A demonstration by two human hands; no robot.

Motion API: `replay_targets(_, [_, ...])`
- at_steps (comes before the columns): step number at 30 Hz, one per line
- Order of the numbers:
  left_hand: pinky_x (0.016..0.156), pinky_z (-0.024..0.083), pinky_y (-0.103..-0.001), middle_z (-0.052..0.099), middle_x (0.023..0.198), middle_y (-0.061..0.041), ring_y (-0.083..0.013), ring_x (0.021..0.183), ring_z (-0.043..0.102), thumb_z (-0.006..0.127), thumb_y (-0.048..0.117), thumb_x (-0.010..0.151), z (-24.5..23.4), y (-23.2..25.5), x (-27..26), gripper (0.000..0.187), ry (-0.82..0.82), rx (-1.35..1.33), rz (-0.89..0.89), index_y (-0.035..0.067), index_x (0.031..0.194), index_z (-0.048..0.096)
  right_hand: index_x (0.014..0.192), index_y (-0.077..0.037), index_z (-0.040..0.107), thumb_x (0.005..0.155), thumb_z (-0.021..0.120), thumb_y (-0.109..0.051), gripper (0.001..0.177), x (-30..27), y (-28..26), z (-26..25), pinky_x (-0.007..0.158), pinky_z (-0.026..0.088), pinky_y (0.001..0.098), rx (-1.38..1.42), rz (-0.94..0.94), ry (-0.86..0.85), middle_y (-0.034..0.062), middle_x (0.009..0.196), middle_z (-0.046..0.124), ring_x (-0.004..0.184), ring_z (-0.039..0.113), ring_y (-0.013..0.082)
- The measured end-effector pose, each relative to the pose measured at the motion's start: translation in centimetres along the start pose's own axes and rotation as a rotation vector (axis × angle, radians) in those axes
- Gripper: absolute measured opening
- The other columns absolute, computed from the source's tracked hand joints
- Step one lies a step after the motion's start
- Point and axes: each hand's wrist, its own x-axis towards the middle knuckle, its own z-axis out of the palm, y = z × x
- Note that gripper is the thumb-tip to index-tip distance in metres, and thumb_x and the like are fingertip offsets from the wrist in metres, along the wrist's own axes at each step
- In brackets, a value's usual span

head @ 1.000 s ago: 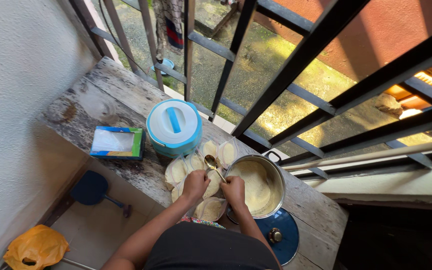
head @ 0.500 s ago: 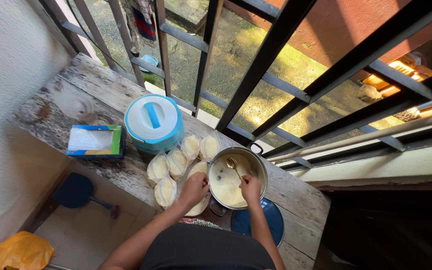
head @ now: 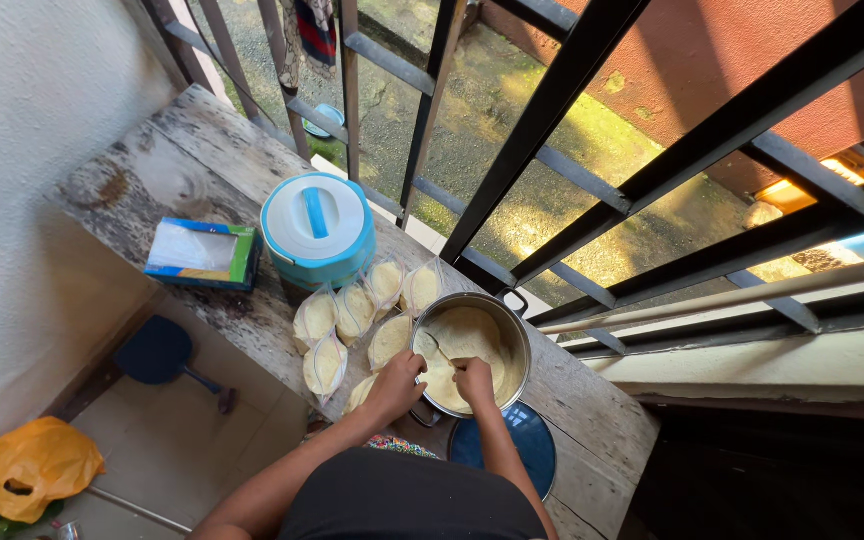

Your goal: The person scoops a yellow batter from a metal pot into small plastic bags using a spoon, and ties each bag closed by hand.

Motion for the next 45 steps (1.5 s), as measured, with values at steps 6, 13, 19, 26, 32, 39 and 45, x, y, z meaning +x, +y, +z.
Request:
replay_targets(6, [0.081, 0.055, -0.042, 0.062, 0.098, -0.015, -0.0331, 0.088, 0.068, 0.075, 0.007, 0.081, -1.5, -0.3, 0.1, 0.022, 0.065, -0.087, -0.159, 0.003, 0.099, 0.063, 0.103, -0.001, 0.081, 0.083, 0.056, -0.001, 0.032, -0.2, 0.5, -1.0, 0.049, 0.049, 0.0308, 0.202, 0.167, -0.09, 0.0092, 0.063, 0.073, 0.048, 0.061, 0.0129])
replay_targets(13, [0.08, 0.053, -0.044, 0.063, 0.093, -0.017, -0.0379, 0.089, 0.065, 0.077, 0.008, 0.079, -4.5, -4.1, 0.8, 0.023, 0.266, 0.053, -0.168, 0.0, 0.092, 0.06, 0.099, 0.005, 0.081, 0.084, 0.057, 0.0, 0.028, -0.5, 0.5, -2.8, 0.039, 0.031, 0.0279, 0.489, 0.299, -0.138, 0.0099, 0.063, 0.069, 0.041, 0.043, 0.0099])
replay_targets(19, [0.072, 0.055, -0.047, 0.068, 0.081, -0.021, -0.0412, 0.081, 0.069, 0.083, 0.02, 0.078, -5.2, -7.0, 1.1, 0.029, 0.153, 0.093, -0.385, -0.001, 0.083, 0.063, 0.101, 0.008, 0.079, 0.084, 0.059, 0.003, 0.027, -1.7, -0.4, -3.9, 0.039, 0.025, 0.0239, 0.628, 0.343, -0.21, 0.0072, 0.063, 0.065, 0.042, 0.041, 0.0069])
replay_targets(26, [0.069, 0.058, -0.046, 0.07, 0.072, -0.023, -0.0389, 0.07, 0.072, 0.072, 0.012, 0.075, -4.7, -9.3, 2.0, 0.013, 0.195, -0.009, -0.304, -0.001, 0.074, 0.072, 0.099, 0.006, 0.08, 0.083, 0.061, 0.001, 0.026, -2.9, -4.6, -2.8, 0.041, 0.027, 0.024, 0.624, 0.276, -0.198, 0.006, 0.061, 0.064, 0.044, 0.039, 0.0062])
replay_targets(32, [0.069, 0.058, -0.045, 0.07, 0.072, -0.023, -0.0387, 0.069, 0.071, 0.072, 0.013, 0.074, -4.9, -9.9, 2.6, 0.015, 0.181, -0.012, -0.282, -0.002, 0.072, 0.073, 0.098, -0.003, 0.083, 0.08, 0.06, -0.006, 0.029, -4.6, -10.9, -0.4, 0.064, 0.051, 0.037, 0.047, 0.082, -0.048, 0.0209, 0.075, 0.074, 0.065, 0.068, 0.0264])
replay_targets(39, [0.067, 0.058, -0.044, 0.069, 0.069, -0.023, -0.0372, 0.066, 0.071, 0.073, 0.013, 0.072, -5.4, -9.6, 3.1, 0.017, 0.135, -0.014, -0.265, -0.003, 0.071, 0.071, 0.105, -0.007, 0.081, 0.079, 0.056, 0.0, 0.037, -7.1, -16.9, -0.6, 0.084, 0.055, 0.0472, -0.33, 0.028, -0.039, 0.0257, 0.093, 0.072, 0.089, 0.071, 0.0419])
replay_targets(45, [0.064, 0.057, -0.044, 0.069, 0.069, -0.022, -0.0371, 0.066, 0.07, 0.071, 0.012, 0.073, -5.8, -8.7, 3.6, 0.014, 0.15, -0.015, -0.3, -0.002, 0.073, 0.07, 0.104, -0.006, 0.08, 0.08, 0.062, -0.004, 0.031, -5.1, -11.6, -3.3, 0.072, 0.057, 0.0384, 0.054, 0.056, 0.025, 0.0201, 0.079, 0.077, 0.072, 0.076, 0.0286])
